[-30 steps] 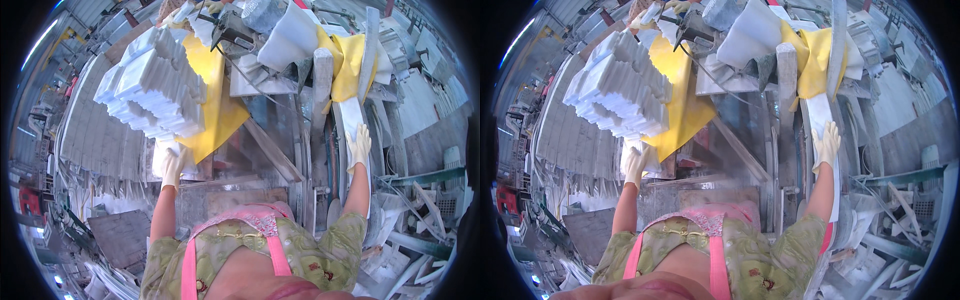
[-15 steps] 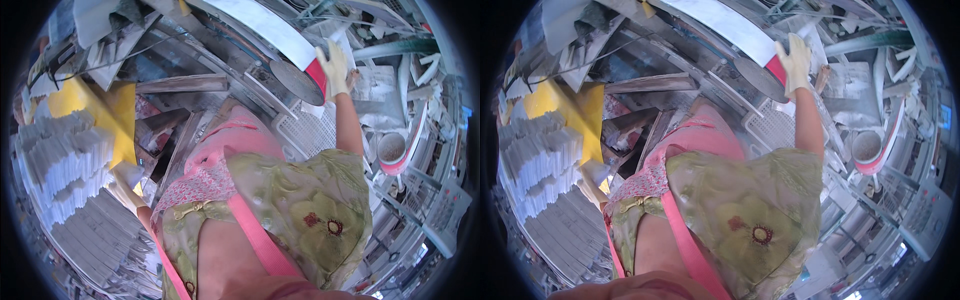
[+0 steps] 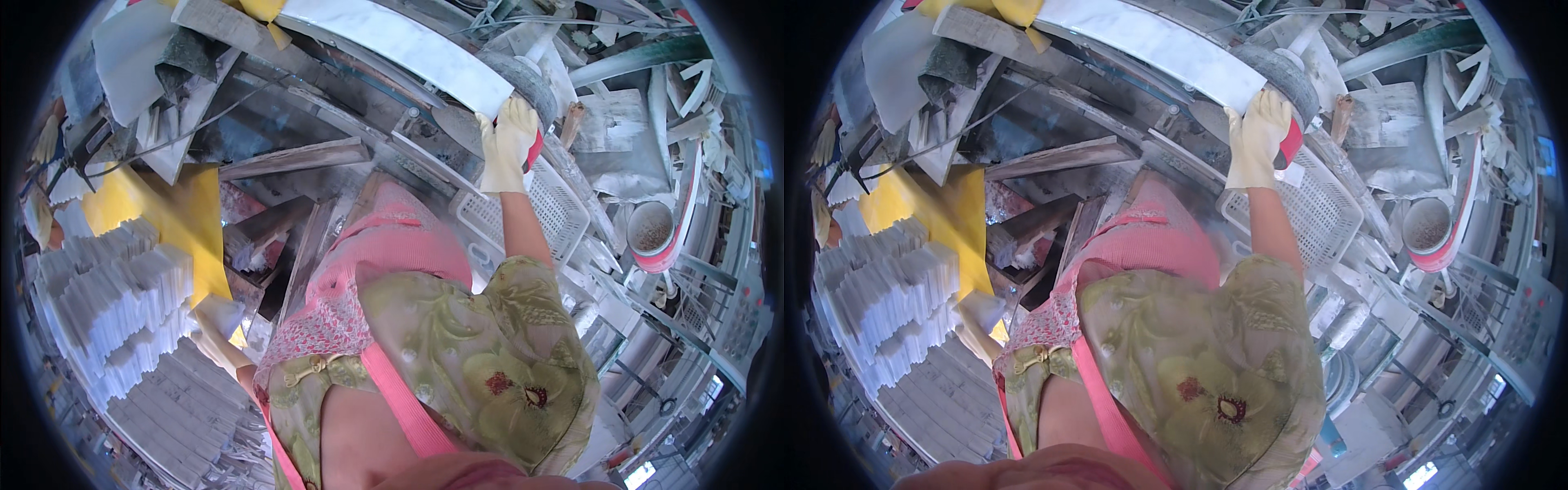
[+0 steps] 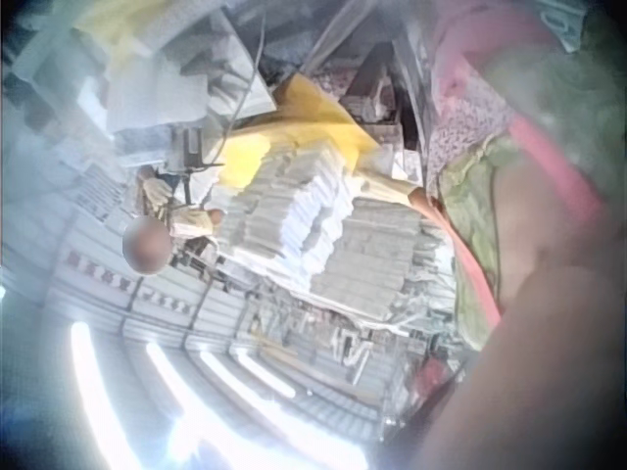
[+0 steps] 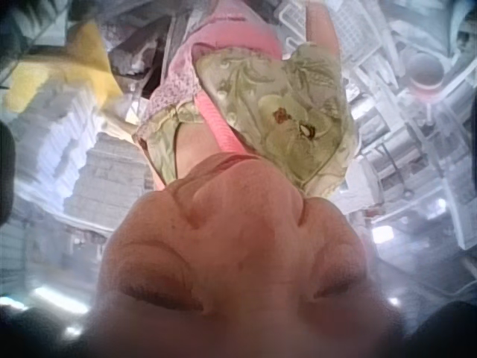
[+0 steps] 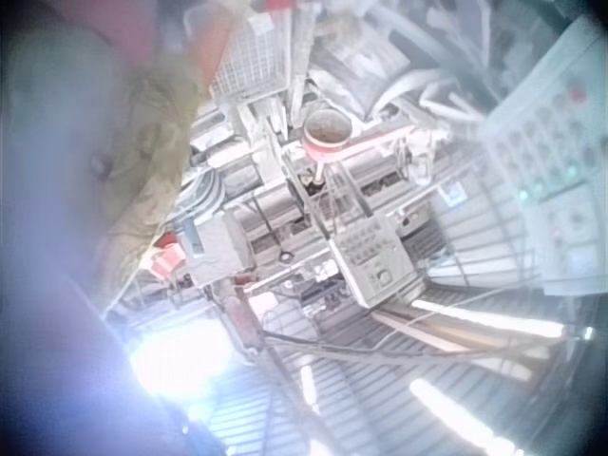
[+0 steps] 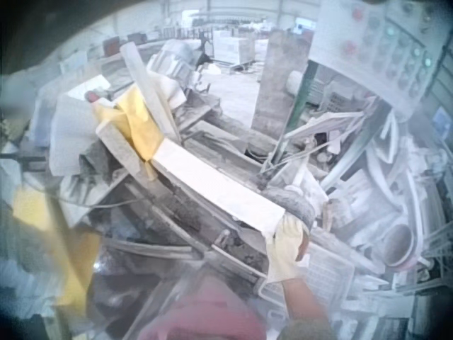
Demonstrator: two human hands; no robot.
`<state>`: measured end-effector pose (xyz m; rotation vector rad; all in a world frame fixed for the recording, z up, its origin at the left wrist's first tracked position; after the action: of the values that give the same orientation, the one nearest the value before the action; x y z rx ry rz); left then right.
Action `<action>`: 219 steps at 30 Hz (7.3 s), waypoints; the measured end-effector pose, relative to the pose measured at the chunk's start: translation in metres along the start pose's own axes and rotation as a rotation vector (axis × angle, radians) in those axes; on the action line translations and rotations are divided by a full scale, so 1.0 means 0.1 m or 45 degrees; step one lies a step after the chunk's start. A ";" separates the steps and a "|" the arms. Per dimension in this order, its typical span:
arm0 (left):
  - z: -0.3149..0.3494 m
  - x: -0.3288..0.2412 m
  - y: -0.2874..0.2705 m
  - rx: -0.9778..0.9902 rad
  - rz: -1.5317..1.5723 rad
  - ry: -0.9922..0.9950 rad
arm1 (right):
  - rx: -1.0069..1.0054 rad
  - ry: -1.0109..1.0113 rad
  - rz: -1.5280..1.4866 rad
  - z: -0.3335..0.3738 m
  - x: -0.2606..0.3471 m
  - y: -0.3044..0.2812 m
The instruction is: The person repeatedly picks up small white rectangular tiles from a pile and places them onto a growing stack on a yellow surface. The person also briefly handles a larger flat board and a white plastic basket before resuming tile stacking.
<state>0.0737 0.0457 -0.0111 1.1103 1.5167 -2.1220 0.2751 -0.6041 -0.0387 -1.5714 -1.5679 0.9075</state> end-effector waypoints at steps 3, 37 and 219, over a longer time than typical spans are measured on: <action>0.03 0.01 -0.02 -0.002 0.008 -0.001 | -0.042 0.008 0.007 0.05 0.00 0.01; 0.08 0.23 -0.33 -0.059 -0.079 -0.106 | 0.373 -0.720 0.000 -0.54 0.48 0.36; 0.31 0.06 -0.25 0.085 0.487 -0.145 | 0.657 -2.169 -1.342 0.82 5.96 -0.71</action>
<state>0.0411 0.0292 0.0053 1.1714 1.0881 -1.9442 0.1744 -0.0075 -0.0090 0.8648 -2.3294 1.7893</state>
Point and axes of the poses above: each hand's wrist, its own z-axis away from the middle knuckle, its own y-axis out of the palm, x = y × z, the point moved 7 cm from there along -z, towards the middle knuckle, and after that the axes turned 6 degrees about -y, right-handed, at the moved point
